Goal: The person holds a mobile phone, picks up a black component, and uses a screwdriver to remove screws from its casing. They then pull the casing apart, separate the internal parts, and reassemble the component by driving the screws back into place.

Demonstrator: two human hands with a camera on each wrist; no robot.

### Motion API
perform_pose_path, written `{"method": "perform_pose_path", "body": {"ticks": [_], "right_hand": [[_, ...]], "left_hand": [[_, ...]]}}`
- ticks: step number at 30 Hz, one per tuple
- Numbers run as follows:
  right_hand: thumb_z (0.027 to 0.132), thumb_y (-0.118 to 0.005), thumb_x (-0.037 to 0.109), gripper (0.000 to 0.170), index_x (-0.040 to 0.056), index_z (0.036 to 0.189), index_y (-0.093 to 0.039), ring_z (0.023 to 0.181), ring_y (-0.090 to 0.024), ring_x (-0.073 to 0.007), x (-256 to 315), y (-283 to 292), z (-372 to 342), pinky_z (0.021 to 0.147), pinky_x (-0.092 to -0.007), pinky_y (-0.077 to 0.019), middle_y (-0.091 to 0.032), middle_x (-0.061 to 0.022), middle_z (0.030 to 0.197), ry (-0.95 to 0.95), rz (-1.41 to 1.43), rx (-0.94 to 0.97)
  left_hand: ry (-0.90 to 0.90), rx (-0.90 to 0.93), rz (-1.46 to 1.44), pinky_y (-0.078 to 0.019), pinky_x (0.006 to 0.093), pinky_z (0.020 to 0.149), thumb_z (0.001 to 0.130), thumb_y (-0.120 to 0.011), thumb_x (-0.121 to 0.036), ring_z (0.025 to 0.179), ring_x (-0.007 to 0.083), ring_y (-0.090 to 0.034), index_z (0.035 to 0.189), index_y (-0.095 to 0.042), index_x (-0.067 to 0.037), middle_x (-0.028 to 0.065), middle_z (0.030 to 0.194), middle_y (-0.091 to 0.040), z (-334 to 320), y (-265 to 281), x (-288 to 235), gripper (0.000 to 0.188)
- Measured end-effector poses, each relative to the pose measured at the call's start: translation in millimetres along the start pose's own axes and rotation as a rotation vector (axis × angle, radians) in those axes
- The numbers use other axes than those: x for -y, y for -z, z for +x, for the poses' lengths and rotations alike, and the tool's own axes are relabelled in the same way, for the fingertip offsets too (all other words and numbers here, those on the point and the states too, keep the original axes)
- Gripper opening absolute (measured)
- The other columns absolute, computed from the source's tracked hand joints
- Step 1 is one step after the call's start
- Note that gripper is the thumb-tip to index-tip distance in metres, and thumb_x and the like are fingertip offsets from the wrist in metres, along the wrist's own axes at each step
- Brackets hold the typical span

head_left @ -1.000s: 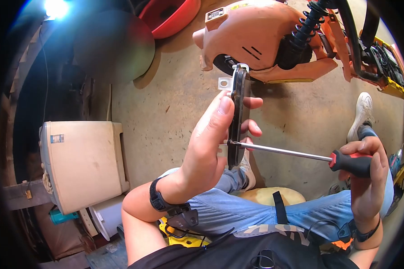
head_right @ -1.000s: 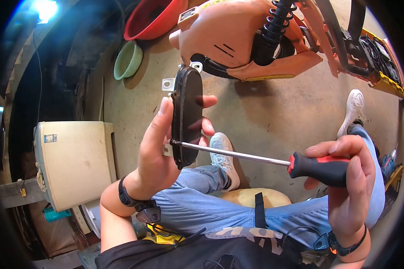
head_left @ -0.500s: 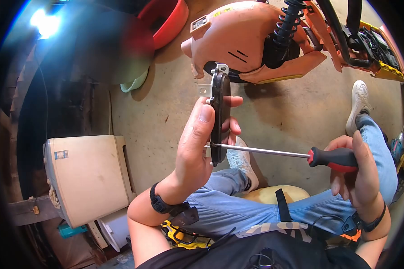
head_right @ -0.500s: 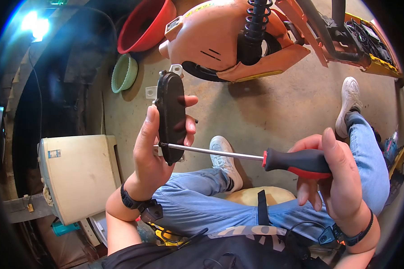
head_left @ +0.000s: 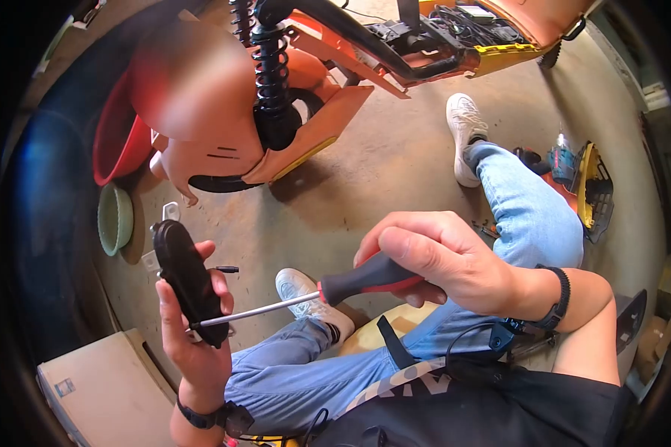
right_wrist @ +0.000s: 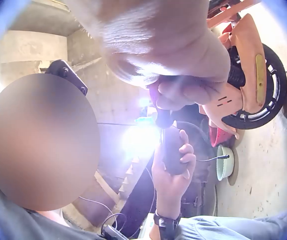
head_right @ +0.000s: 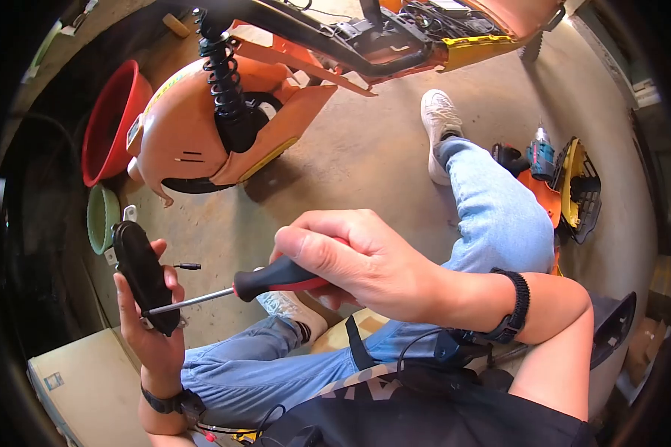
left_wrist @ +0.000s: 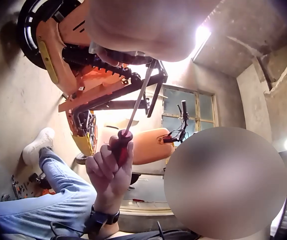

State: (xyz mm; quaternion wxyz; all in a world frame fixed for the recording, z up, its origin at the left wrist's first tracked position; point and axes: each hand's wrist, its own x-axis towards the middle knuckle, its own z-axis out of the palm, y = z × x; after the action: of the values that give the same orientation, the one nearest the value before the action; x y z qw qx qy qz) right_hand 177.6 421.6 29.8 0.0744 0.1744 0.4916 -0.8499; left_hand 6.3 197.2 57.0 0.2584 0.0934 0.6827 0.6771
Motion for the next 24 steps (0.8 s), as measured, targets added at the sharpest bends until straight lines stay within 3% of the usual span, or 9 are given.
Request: {"method": "perform_pose_path", "body": {"ticks": [4, 6, 7, 9, 12, 13, 15, 21, 24], "right_hand": [[0.104, -0.051, 0.044, 0.042, 0.0032, 0.11, -0.062, 0.061, -0.048, -0.0045, 1, -2, -1, 0.054, -0.0211, -0.0377, -0.058, -0.0002, 0.074, 0.023, 0.074, 0.022], [0.104, -0.053, 0.039, 0.04, 0.0007, 0.108, -0.06, 0.062, -0.047, -0.0063, 3, -3, -1, 0.056, -0.0232, -0.0394, -0.054, -0.0005, 0.073, 0.027, 0.097, 0.021], [0.104, -0.053, 0.038, 0.039, 0.0005, 0.109, -0.06, 0.062, -0.048, -0.0063, 4, -3, -2, 0.056, -0.0232, -0.0394, -0.054, -0.0007, 0.073, 0.033, 0.092, 0.012], [0.104, -0.053, 0.037, 0.038, 0.0003, 0.109, -0.059, 0.063, -0.048, -0.0064, 4, -4, -2, 0.056, -0.0231, -0.0395, -0.055, -0.0008, 0.074, 0.035, 0.087, 0.007], [0.104, -0.054, 0.034, 0.035, 0.0001, 0.111, -0.058, 0.063, -0.048, -0.0064, 4, -5, -1, 0.057, -0.023, -0.04, -0.055, -0.0008, 0.074, 0.033, 0.114, -0.003], [0.103, -0.056, 0.033, 0.033, 0.0009, 0.113, -0.057, 0.063, -0.048, -0.006, 4, -5, -2, 0.057, -0.0226, -0.0399, -0.055, -0.0009, 0.076, 0.052, 0.081, -0.01], [0.103, -0.058, 0.031, 0.032, 0.0016, 0.115, -0.055, 0.064, -0.047, -0.0056, 4, -5, -3, 0.058, -0.0222, -0.0398, -0.056, -0.0011, 0.079, 0.07, 0.052, -0.007], [0.09, -0.067, 0.014, 0.042, 0.0051, 0.125, -0.044, 0.072, -0.045, -0.002, 1, -12, 0, 0.062, -0.0195, -0.0364, -0.056, -0.0001, 0.089, 0.227, -0.156, -0.127], [0.093, -0.061, 0.04, 0.05, 0.0024, 0.123, -0.045, 0.069, -0.045, -0.0048, -4, -13, 1, 0.062, -0.0204, -0.0363, -0.052, -0.0009, 0.084, 0.256, -0.335, -0.169]], "left_hand": [[0.035, 0.234, -0.086, -0.0466, 0.0215, 0.065, 0.107, -0.035, -0.046, 0.082, 0.0108, -0.054, 0.136, -0.048, 0.003, 0.015, 0.125, -0.059, 2, 14, 0, 0.058], [0.011, -0.018, 0.003, -0.0348, 0.0182, 0.056, 0.104, -0.034, -0.054, 0.068, 0.0068, -0.049, 0.134, -0.05, 0.001, 0.0036, 0.083, -0.059, -1, -2, -1, 0.065], [0.012, -0.018, 0.002, -0.0348, 0.0182, 0.056, 0.104, -0.034, -0.054, 0.068, 0.0068, -0.049, 0.134, -0.05, 0.001, 0.0036, 0.083, -0.059, -1, 2, -1, 0.065], [0.031, 0.218, -0.093, -0.0446, 0.0215, 0.064, 0.107, -0.035, -0.046, 0.08, 0.0103, -0.052, 0.136, -0.048, 0.004, 0.0134, 0.116, -0.06, 1, 19, 1, 0.059], [0.006, 0.235, -0.097, -0.0458, 0.0216, 0.064, 0.107, -0.035, -0.047, 0.081, 0.0108, -0.053, 0.136, -0.047, 0.004, 0.0146, 0.12, -0.06, 3, 21, 2, 0.059], [0.006, 0.231, -0.096, -0.0458, 0.0216, 0.064, 0.107, -0.035, -0.047, 0.081, 0.0108, -0.053, 0.136, -0.047, 0.004, 0.0146, 0.12, -0.06, 2, 16, 2, 0.059], [0.051, -0.003, -0.052, -0.0367, 0.0182, 0.057, 0.105, -0.035, -0.054, 0.068, 0.0073, -0.049, 0.134, -0.05, 0.003, 0.0052, 0.085, -0.06, -1, 1, -1, 0.066], [0.183, 0.156, -0.086, -0.0412, 0.0206, 0.066, 0.105, -0.037, -0.052, 0.076, 0.0081, -0.054, 0.133, -0.052, 0.003, 0.0034, 0.087, -0.061, 8, 27, 3, 0.064], [0.183, 0.175, -0.118, -0.0415, 0.0217, 0.07, 0.106, -0.037, -0.05, 0.077, 0.0085, -0.053, 0.133, -0.052, 0.002, 0.0031, 0.088, -0.061, 12, 32, 3, 0.061]]}}
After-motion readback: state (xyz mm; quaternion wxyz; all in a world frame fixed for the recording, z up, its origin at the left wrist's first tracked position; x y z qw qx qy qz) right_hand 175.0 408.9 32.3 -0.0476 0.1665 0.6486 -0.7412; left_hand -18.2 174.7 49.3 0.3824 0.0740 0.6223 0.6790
